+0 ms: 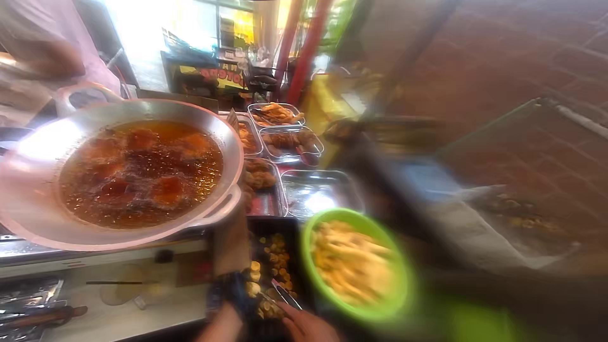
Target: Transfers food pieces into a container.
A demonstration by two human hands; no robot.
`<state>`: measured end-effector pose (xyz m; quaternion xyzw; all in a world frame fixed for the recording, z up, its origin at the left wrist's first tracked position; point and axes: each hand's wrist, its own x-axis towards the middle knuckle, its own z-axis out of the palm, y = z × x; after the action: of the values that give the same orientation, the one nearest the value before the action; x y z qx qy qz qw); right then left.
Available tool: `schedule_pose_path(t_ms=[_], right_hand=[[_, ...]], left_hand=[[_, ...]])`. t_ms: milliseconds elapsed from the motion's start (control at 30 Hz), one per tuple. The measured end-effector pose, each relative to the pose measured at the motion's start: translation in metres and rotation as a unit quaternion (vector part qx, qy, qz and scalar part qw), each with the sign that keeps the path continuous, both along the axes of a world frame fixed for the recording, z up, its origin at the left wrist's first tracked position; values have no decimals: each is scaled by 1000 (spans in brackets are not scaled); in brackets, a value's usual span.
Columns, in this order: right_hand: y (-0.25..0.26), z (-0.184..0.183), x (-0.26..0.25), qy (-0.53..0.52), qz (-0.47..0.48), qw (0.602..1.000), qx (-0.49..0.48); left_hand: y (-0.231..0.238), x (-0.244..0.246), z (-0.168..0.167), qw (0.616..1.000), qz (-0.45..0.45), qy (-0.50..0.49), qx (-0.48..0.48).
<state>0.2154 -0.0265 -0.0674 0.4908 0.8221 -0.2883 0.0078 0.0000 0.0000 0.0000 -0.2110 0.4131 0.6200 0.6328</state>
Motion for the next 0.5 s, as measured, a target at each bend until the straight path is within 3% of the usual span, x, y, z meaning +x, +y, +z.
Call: schedule_pose_path(t_ms=[33, 67, 133, 200, 267, 333, 400, 500], right_hand=[[-1, 2, 3, -28, -4, 999, 25], [-1, 3, 8, -47, -8, 998, 44], [2, 4, 21, -66, -17, 996, 60], [10, 6, 30, -79, -14, 995, 56], [17, 12, 37, -92, 10, 995, 45], [28, 18, 42, -105, 30, 994, 13], [38, 19, 53, -109, 31, 993, -22], [43, 22, 81, -62, 9, 997, -52]], left_hand=[[-1, 0, -27, 987, -93, 129, 3], [-3, 1, -61, 948, -185, 260, 16], [-6, -3, -138, 805, -325, 486, 107], [-10, -3, -168, 648, -412, 609, 195], [-16, 5, -148, 557, -495, 622, 240], [-15, 12, -117, 523, -553, 606, 232], [-16, 15, -121, 490, -555, 651, 169], [-9, 22, -95, 375, -660, 651, -4]])
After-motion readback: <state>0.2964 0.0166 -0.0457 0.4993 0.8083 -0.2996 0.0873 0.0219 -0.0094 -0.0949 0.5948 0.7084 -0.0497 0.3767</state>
